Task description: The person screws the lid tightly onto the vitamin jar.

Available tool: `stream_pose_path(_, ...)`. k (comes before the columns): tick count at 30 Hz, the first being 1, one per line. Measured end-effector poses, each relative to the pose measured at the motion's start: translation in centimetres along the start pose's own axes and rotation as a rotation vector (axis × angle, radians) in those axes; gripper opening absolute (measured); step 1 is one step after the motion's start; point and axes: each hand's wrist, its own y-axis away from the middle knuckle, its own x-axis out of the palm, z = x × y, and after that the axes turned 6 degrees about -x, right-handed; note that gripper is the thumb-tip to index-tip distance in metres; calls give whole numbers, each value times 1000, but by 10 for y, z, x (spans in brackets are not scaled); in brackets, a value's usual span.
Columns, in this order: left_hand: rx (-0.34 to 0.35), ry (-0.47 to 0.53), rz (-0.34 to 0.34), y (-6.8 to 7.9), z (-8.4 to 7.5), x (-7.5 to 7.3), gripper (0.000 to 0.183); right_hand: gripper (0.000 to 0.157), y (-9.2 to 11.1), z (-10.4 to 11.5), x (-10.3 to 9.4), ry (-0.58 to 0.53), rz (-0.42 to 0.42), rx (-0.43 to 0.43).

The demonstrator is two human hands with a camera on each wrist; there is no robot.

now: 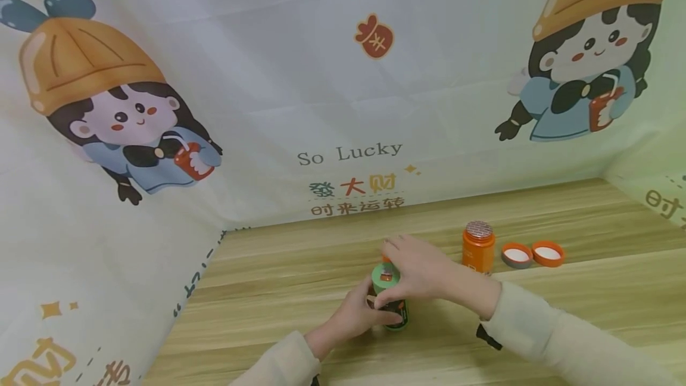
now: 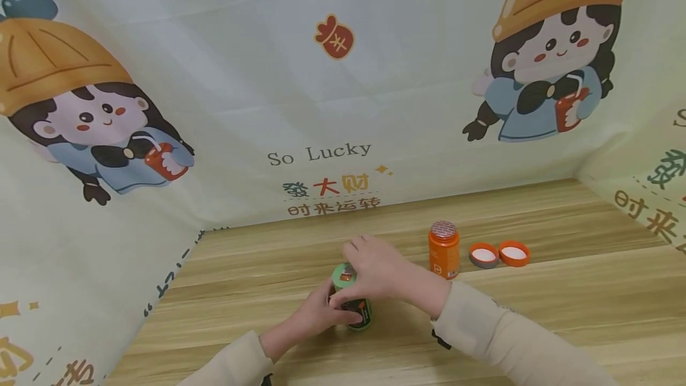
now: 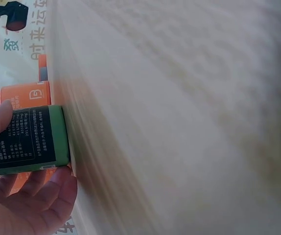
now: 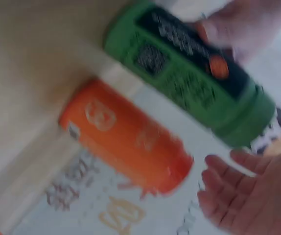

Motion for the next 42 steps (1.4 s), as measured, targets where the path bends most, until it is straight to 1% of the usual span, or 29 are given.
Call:
stream_pose_path(2, -4, 11, -2, 0, 0, 0, 62, 88, 1, -5, -7, -68, 21, -26)
stream_pose_path(4, -16, 17, -14, 0, -1, 1, 62, 88, 1, -12, -15, -188, 54, -76)
stream_pose_path(8, -39, -8, -42, 0, -1, 1, 60, 71, 2, -25, -24, -438, 175, -216)
stream_pose_path(9, -44, -14, -48, -1, -1, 2, 59, 67, 2, -28, -24, -481, 206, -245)
stream_pose_path(11, -45, -24, -56, -2, 0, 2, 59, 59, 3, -32, -24, -523, 253, -293)
stream_pose_path(14, -30, -40, -65, -2, -1, 3, 60, 50, 3, -35, -23, -522, 287, -341)
stream_pose_path(18, -10, -49, -65, -2, -1, 2, 63, 44, 2, -35, -22, -496, 270, -387)
stream_pose_path(21, -9, -51, -62, -2, 0, 2, 64, 41, 1, -34, -21, -484, 250, -389)
stream_pose_path(26, -17, -30, -44, -2, -1, 3, 65, 38, 0, -32, -21, -445, 251, -380)
stream_pose_path(32, -18, -29, -48, 0, -2, 5, 65, 38, 2, -32, -24, -477, 285, -375)
stream_pose_path(35, -16, -30, -49, 0, -2, 5, 65, 38, 1, -31, -26, -464, 297, -367)
stream_pose_path(42, -11, -19, -43, 0, -2, 5, 68, 38, 2, -25, -26, -317, 313, -308)
